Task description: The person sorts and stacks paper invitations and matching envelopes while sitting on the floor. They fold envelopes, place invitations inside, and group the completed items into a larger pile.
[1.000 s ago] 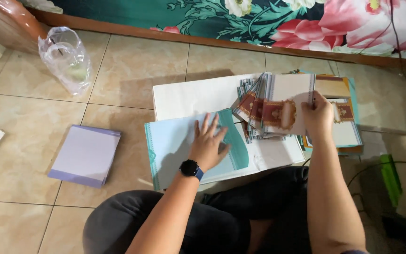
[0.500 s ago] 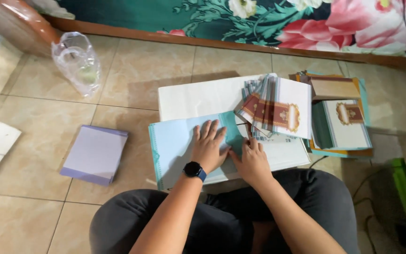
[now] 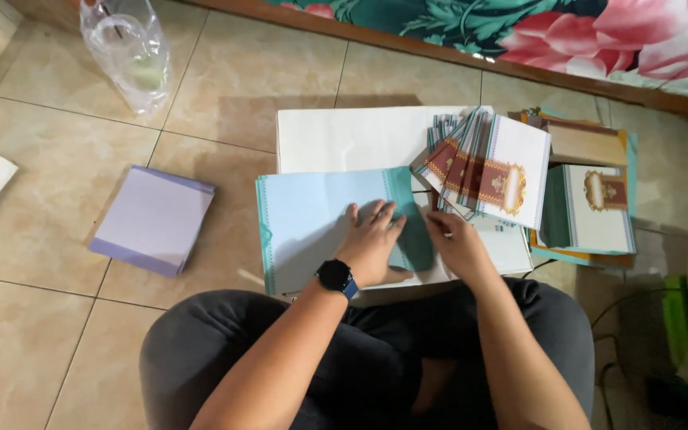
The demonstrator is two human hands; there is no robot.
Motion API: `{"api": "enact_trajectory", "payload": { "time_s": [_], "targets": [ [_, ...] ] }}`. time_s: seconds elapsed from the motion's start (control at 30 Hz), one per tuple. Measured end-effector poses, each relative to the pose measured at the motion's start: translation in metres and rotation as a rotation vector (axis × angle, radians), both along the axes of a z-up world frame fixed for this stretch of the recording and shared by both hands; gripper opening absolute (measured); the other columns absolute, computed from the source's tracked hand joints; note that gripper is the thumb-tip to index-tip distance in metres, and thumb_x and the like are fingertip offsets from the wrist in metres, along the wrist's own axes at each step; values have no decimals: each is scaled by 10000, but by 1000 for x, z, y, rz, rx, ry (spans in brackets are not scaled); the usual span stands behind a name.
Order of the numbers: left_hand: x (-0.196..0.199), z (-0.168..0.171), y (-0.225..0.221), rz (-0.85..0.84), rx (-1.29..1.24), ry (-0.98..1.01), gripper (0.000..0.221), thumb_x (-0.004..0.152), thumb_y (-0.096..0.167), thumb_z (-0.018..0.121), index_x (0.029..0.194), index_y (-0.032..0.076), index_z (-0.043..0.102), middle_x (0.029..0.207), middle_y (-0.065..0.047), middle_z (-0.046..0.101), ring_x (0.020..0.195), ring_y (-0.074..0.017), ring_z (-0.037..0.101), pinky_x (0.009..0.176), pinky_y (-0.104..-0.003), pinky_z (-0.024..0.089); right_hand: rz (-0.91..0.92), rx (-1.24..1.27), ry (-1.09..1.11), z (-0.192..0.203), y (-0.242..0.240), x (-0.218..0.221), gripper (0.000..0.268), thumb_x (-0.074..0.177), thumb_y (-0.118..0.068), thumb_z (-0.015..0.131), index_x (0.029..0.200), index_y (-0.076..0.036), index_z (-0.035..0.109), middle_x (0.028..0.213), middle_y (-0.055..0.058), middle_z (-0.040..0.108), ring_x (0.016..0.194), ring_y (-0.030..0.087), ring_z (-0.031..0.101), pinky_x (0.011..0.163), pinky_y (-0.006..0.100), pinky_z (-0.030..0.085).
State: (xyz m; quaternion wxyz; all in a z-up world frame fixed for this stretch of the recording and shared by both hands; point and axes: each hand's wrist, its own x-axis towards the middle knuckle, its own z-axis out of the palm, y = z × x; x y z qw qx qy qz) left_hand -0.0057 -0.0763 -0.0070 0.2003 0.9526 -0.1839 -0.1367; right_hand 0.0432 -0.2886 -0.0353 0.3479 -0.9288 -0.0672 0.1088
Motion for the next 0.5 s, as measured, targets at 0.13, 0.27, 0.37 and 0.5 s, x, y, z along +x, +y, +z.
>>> {"api": "enact_trajectory", "payload": {
  "time_s": [0.13, 0.27, 0.37, 0.5],
  "targets": [
    [0, 1, 2, 5, -32, 9, 987, 743, 729, 644, 1472, 81, 493, 1621, -155, 334, 1538, -354, 228, 1174, -725, 75, -52, -9, 149, 26, 0, -4, 368, 1015, -390, 590, 1311, -200, 697, 1050, 67, 775, 980, 268, 742, 800, 432, 576],
    [-3, 18, 6, 5, -98, 47, 870, 810, 660, 613, 1422, 44, 550, 1575, -155, 437, 1509, -359, 325, 1176, -723, 161, -30, 34, 174, 41, 2, -10, 363, 1021, -310, 567, 1283, -112, 719, 1045, 163, 774, 964, 338, 738, 811, 468, 556],
    [-3, 13, 5, 7, -104, 30, 863, 804, 643, 627, 1412, 35, 558, 1555, -155, 466, 1496, -364, 352, 1172, -715, 196, 5, 45, 142, 52, 10, -19, 377, 1005, -268, 595, 1283, -40, 707, 1039, 221, 762, 938, 371, 735, 787, 476, 558],
    [-5, -7, 1, 16, -51, -111, 832, 759, 629, 685, 1377, 78, 605, 1518, -119, 503, 1462, -338, 398, 1155, -695, 234, 96, -56, 13, 55, 20, -29, 418, 982, -240, 646, 1313, 14, 664, 1142, 205, 727, 967, 309, 745, 799, 424, 601]
  ]
}}
